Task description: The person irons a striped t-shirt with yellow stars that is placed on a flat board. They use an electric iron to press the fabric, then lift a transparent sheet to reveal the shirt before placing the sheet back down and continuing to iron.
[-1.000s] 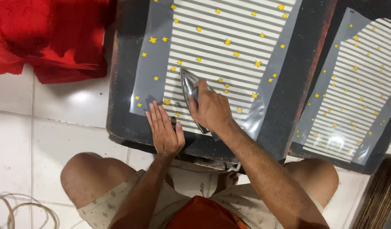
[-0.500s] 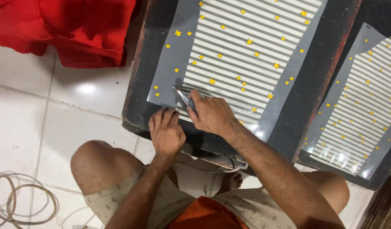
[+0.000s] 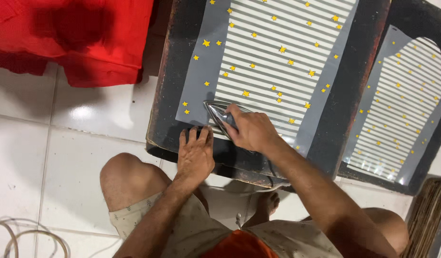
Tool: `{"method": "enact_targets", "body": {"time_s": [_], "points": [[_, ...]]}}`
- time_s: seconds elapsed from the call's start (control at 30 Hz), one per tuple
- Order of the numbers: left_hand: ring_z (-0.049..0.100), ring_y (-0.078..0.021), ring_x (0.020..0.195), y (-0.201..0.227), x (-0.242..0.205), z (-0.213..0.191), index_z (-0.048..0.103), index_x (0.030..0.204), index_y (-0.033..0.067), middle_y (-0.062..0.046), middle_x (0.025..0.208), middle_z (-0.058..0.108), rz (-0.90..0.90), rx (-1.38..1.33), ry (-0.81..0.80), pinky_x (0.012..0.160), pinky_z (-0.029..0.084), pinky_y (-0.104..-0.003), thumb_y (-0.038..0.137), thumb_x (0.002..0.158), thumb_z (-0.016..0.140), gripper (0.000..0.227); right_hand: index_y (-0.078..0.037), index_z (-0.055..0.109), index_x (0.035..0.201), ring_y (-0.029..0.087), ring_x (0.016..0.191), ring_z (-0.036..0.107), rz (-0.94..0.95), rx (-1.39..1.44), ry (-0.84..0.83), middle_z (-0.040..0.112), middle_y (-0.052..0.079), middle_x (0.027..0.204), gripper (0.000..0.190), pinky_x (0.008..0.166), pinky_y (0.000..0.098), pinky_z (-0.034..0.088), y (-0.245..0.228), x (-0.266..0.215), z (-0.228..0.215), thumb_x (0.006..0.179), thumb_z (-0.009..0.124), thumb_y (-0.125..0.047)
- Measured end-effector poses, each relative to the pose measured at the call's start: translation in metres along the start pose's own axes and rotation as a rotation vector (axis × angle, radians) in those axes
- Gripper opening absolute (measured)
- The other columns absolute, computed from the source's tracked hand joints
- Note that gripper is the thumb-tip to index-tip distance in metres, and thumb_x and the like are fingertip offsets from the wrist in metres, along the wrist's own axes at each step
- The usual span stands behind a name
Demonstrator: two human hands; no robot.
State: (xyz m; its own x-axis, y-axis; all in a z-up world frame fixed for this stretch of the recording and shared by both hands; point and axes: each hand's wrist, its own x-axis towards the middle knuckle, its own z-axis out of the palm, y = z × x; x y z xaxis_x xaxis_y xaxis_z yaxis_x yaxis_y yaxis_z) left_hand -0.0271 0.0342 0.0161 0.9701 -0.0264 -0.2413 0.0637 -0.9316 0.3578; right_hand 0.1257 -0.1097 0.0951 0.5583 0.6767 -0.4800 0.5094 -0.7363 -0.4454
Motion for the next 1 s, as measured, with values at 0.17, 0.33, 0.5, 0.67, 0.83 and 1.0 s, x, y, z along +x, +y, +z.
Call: {"method": "enact_targets", "body": {"time_s": [0.17, 0.33, 0.5, 0.67, 0.83, 1.0], "points": [[0.042, -0.0403, 0.130, -0.007, 0.002, -0.015, 0.058, 0.134, -0.0024, -0.015, 0.135, 0.054, 0.051, -0.006, -0.037, 0.111, 0.025, -0.063, 0.009, 0.084, 0.048, 0.053, -0.016, 0.048, 0.125, 0.048, 0.079, 0.073, 0.158, 0.086, 0.120, 0.072, 0.023, 0.078, 0.033, 0.075, 0.0577, 0.056, -0.014, 0.000, -0.004, 0.098, 0.054, -0.034], [0.043, -0.0416, 0.128, -0.016, 0.009, -0.004, 0.064, 0.126, -0.0024, -0.017, 0.132, 0.056, 0.089, -0.042, 0.018, 0.111, 0.024, -0.064, 0.014, 0.089, 0.045, 0.044, -0.020, 0.046, 0.125, 0.046, 0.083, 0.073, 0.285, 0.053, 0.248, 0.072, 0.020, 0.079, 0.039, 0.079, 0.0589, 0.055, -0.014, 0.038, 0.031, 0.097, 0.052, -0.046], [0.042, -0.0447, 0.130, -0.014, 0.010, -0.018, 0.063, 0.122, -0.0025, -0.017, 0.132, 0.056, 0.097, -0.129, -0.036, 0.111, 0.022, -0.069, 0.011, 0.090, 0.048, 0.038, -0.020, 0.050, 0.125, 0.046, 0.086, 0.074, 0.525, 0.016, 0.378, 0.072, 0.022, 0.082, 0.038, 0.080, 0.0582, 0.057, -0.012, 0.066, 0.011, 0.098, 0.049, -0.047], [0.048, -0.0462, 0.125, -0.017, 0.009, -0.017, 0.064, 0.121, -0.0060, -0.018, 0.129, 0.057, 0.116, -0.086, -0.004, 0.112, 0.025, -0.072, 0.009, 0.084, 0.062, 0.040, -0.020, 0.049, 0.120, 0.045, 0.086, 0.074, 0.555, -0.050, 0.517, 0.072, 0.019, 0.083, 0.034, 0.077, 0.0577, 0.057, 0.035, 0.102, -0.012, 0.098, 0.054, -0.046], [0.048, -0.0441, 0.127, -0.020, 0.022, -0.010, 0.061, 0.127, -0.0052, -0.016, 0.130, 0.058, 0.095, -0.032, -0.091, 0.114, 0.024, -0.071, 0.012, 0.083, 0.062, 0.048, -0.016, 0.050, 0.113, 0.046, 0.082, 0.073, 0.480, 0.039, 0.613, 0.069, 0.020, 0.078, 0.026, 0.070, 0.0584, 0.057, 0.041, 0.108, -0.019, 0.100, 0.058, -0.037], [0.022, -0.0458, 0.152, -0.013, 0.074, -0.022, 0.030, 0.157, -0.0046, -0.025, 0.163, 0.029, 0.033, -0.298, 0.402, 0.120, 0.017, -0.058, 0.010, 0.095, 0.050, 0.066, -0.014, 0.051, 0.118, 0.045, 0.090, 0.073, 0.501, 0.108, 0.542, 0.072, 0.023, 0.088, 0.029, 0.076, 0.0578, 0.057, 0.035, 0.102, -0.027, 0.099, 0.057, -0.036]]}}
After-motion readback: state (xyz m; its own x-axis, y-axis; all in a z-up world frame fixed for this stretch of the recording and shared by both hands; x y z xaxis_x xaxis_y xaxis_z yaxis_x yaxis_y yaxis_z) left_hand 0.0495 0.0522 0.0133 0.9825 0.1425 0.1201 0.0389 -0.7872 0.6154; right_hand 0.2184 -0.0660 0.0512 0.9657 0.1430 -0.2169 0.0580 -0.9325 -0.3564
